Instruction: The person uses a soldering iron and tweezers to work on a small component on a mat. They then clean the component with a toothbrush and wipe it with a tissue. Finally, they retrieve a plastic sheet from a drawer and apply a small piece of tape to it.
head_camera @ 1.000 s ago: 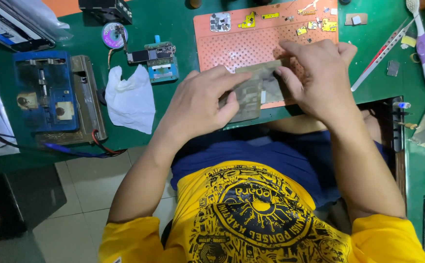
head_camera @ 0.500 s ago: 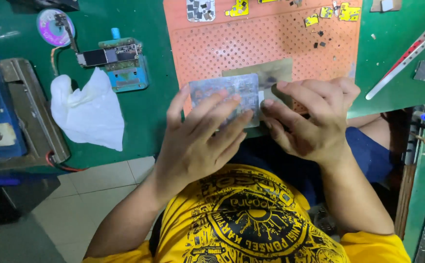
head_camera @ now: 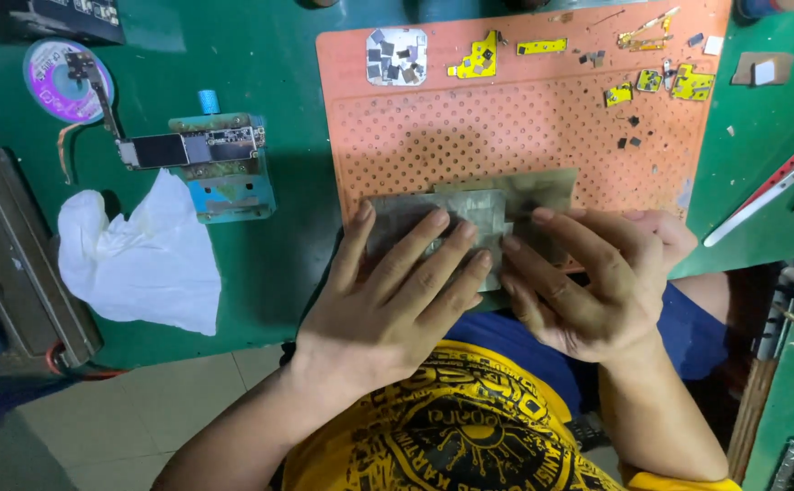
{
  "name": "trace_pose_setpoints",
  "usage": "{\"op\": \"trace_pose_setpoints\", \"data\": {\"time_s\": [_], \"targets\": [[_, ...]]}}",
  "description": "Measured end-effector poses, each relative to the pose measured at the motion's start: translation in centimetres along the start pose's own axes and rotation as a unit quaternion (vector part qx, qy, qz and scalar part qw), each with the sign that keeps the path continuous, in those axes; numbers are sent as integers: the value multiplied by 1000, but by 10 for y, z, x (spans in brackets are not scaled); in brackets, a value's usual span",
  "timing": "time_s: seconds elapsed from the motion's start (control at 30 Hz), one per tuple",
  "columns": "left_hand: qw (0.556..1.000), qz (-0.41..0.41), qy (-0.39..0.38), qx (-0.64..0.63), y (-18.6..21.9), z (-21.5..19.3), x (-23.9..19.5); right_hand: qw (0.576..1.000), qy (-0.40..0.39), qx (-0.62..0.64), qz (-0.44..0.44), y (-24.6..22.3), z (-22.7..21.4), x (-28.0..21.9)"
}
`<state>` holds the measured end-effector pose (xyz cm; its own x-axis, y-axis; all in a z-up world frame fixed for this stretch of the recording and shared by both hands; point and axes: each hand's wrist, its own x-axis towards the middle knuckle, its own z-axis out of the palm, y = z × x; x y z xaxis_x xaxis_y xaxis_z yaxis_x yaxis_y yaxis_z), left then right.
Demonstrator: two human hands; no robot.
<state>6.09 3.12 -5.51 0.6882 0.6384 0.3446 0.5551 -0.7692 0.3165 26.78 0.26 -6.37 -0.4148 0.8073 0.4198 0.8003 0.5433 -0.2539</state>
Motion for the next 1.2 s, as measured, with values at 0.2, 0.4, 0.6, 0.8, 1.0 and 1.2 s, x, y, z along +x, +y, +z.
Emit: {"op": "trace_pose_setpoints", "data": {"time_s": [0.2,0.4,0.6,0.8,1.0,1.2], "targets": [[1000,-1,6,5,1,2,3,1000,-1,-21,-1,0,1,0],[999,-3,-18,27,7,7,0,987,132,86,28,5,-11,-9],[998,-13,-28,58,15,-2,7,956,137,-101,238,35,-60,-19],[1000,-22,11,13,22,0,8,892,-65,-127,430,59,-62,-17],[998,-6,52,24,23,-4,9,950,75,-123,277,47,-68,-39],[985,10,147,-90,22,-13,7,837,331,308,308,47,-50,-78]]}}
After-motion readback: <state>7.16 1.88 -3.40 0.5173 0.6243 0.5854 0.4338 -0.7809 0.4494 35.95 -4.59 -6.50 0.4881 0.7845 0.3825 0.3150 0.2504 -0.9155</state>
